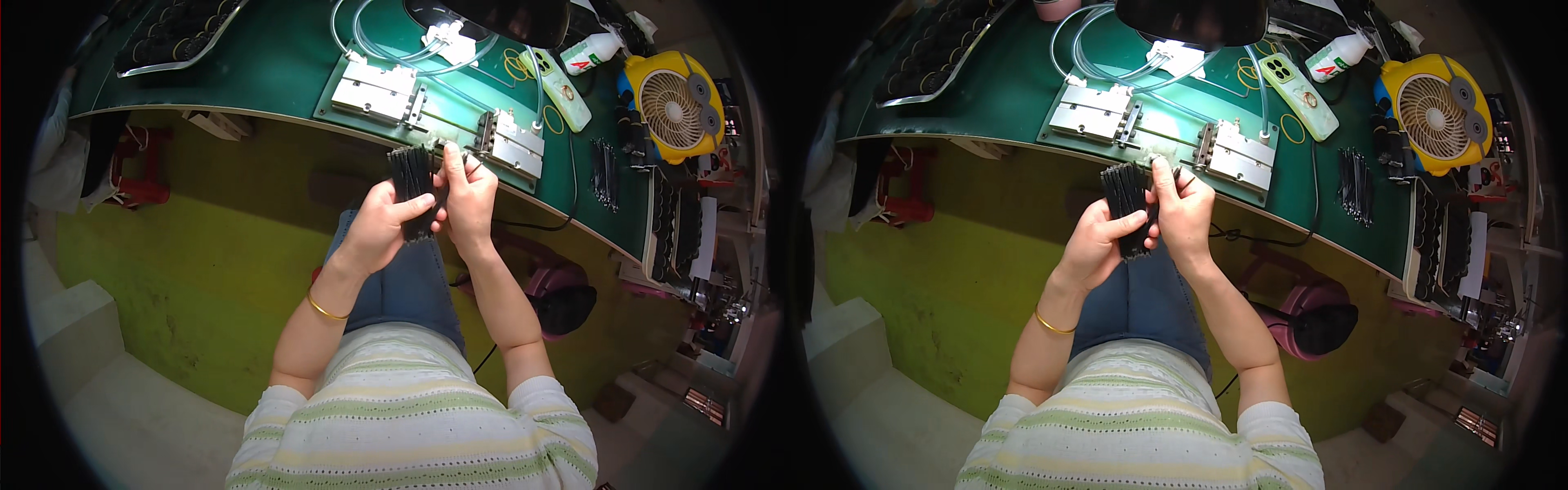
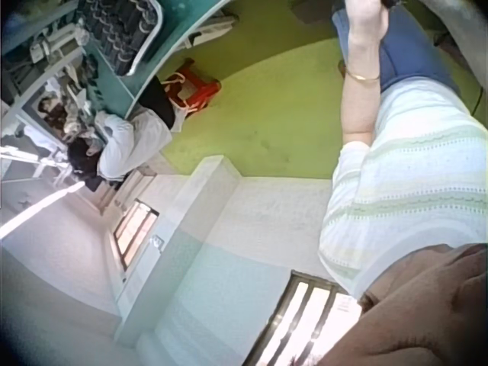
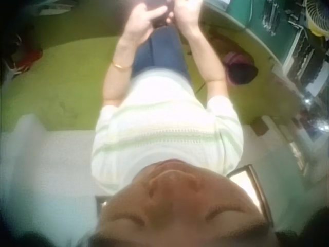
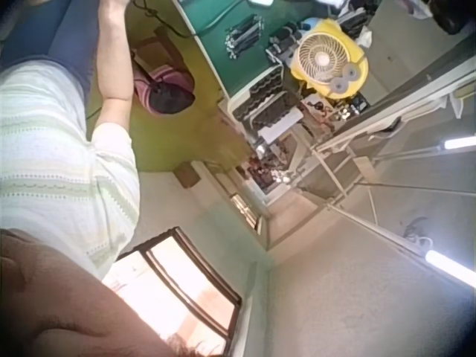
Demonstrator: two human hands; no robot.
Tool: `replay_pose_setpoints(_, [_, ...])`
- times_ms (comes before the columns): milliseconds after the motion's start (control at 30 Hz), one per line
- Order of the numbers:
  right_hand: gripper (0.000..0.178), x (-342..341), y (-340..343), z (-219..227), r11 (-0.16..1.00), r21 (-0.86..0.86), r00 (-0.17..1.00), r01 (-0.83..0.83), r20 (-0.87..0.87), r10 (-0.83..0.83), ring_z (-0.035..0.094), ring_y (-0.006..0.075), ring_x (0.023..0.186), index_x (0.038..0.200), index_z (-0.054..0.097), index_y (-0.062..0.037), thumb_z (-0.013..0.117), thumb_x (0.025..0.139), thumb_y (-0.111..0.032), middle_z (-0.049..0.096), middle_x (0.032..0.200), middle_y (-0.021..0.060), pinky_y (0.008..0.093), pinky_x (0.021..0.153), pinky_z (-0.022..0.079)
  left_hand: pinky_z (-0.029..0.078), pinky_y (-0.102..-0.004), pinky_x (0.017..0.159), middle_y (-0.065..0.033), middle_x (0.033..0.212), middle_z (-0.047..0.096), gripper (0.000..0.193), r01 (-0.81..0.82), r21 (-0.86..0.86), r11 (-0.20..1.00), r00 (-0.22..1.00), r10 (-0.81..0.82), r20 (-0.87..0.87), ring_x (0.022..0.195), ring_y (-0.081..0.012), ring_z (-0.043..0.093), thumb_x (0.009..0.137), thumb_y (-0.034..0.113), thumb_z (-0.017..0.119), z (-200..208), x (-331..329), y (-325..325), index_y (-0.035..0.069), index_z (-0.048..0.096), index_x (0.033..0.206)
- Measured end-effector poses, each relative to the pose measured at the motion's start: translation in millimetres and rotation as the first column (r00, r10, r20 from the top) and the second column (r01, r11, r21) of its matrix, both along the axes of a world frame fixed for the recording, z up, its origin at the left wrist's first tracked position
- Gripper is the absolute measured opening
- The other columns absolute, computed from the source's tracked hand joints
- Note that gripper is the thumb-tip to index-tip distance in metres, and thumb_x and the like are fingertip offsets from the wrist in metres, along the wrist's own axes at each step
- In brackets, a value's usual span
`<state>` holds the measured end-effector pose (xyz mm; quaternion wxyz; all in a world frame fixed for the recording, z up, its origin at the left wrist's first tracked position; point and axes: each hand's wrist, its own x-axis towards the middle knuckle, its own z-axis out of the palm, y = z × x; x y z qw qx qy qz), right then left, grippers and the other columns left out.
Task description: Bundling and organizing small black electronic components at a workstation.
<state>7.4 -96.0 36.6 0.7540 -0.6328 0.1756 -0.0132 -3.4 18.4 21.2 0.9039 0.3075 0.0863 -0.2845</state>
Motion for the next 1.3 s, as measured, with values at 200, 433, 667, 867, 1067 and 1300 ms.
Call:
replay_pose_setpoints(200, [0.022, -4, 3, 7, 0.995, -0.056, 0.994, -0.084, 0.065, 0.088, 0.041, 0.004, 0.036, 0.07, 0.058, -0.0015, 0.053, 0.085, -0.017, 0.048, 0.051, -0.0008, 0.0182, 0.031, 0.03, 0.048, -0.0252, 0.06, -0.0071, 0.08, 0.059, 0.013, -0.007, 0.089, 0.996, 0.995, -0.001, 0.097, 0.067, -0.0134, 0.057, 0.08, 0.001, 0.056, 0, -1, 6, -0.002, 0.056, 0.092])
replay_pose_setpoints(433, [0.018, -2, 0, -1, 0.989, -0.149, 0.995, -0.017, 0.091, 0.031, 0.039, 0.0024, 0.039, 0.076, 0.061, -0.0003, 0.054, 0.085, -0.015, 0.047, 0.052, -0.0025, 0.0168, 0.034, 0.029, 0.048, -0.0254, 0.06, -0.006, 0.08, 0.059, 0.013, -0.102, 0.037, 0.994, 0.994, 0.101, 0.046, 0.065, -0.0129, 0.057, 0.079, 0.002, 0.057, -14, -7, -8, -0.001, 0.057, 0.092])
replay_pose_setpoints(667, [0.02, 2, 1, -5, 0.995, -0.098, 0.998, 0.022, 0.068, -0.015, 0.036, 0.002, 0.039, 0.074, 0.06, -0.0004, 0.054, 0.084, -0.016, 0.046, 0.051, -0.0029, 0.0171, 0.034, 0.026, 0.048, -0.0256, 0.06, -0.0052, 0.081, 0.06, 0.013, -0.108, -0.005, 0.994, 0.993, 0.108, 0.041, 0.065, -0.0126, 0.057, 0.079, 0.003, 0.059, -25, -2, -11, 0.0, 0.058, 0.092])
replay_pose_setpoints(867, [0.021, 6, -1, -8, 0.999, -0.038, 0.997, 0.016, 0.073, -0.013, 0.036, 0.0021, 0.039, 0.071, 0.059, -0.0004, 0.055, 0.084, -0.016, 0.045, 0.05, -0.003, 0.0179, 0.034, 0.026, 0.048, -0.0255, 0.061, -0.0054, 0.081, 0.06, 0.013, -0.112, 0.008, 0.994, 0.993, 0.111, 0.032, 0.066, -0.0123, 0.057, 0.079, 0.003, 0.059, -20, 0, -13, 0.0, 0.058, 0.091])
replay_pose_setpoints(1067, [0.021, 6, -1, -5, 0.999, -0.021, 0.999, 0.036, 0.033, -0.035, 0.036, 0.0023, 0.04, 0.068, 0.058, -0.001, 0.056, 0.083, -0.015, 0.045, 0.051, -0.0027, 0.0187, 0.036, 0.027, 0.048, -0.0251, 0.061, -0.0051, 0.082, 0.06, 0.013, -0.129, 0.034, 0.991, 0.991, 0.128, 0.045, 0.067, -0.0122, 0.057, 0.079, 0.003, 0.058, -15, 1, -14, 0.0, 0.058, 0.092])
replay_pose_setpoints(1300, [0.019, 1, 1, -1, 0.994, -0.104, 0.991, -0.017, 0.127, 0.031, 0.037, 0.0017, 0.044, 0.069, 0.06, -0.0004, 0.057, 0.083, -0.013, 0.047, 0.052, -0.0032, 0.0177, 0.04, 0.028, 0.047, -0.0243, 0.06, -0.0041, 0.081, 0.059, 0.011, -0.155, 0.086, 0.984, 0.987, 0.151, 0.054, 0.069, -0.0112, 0.057, 0.079, 0.002, 0.058, -11, -2, -12, 0.001, 0.058, 0.091])
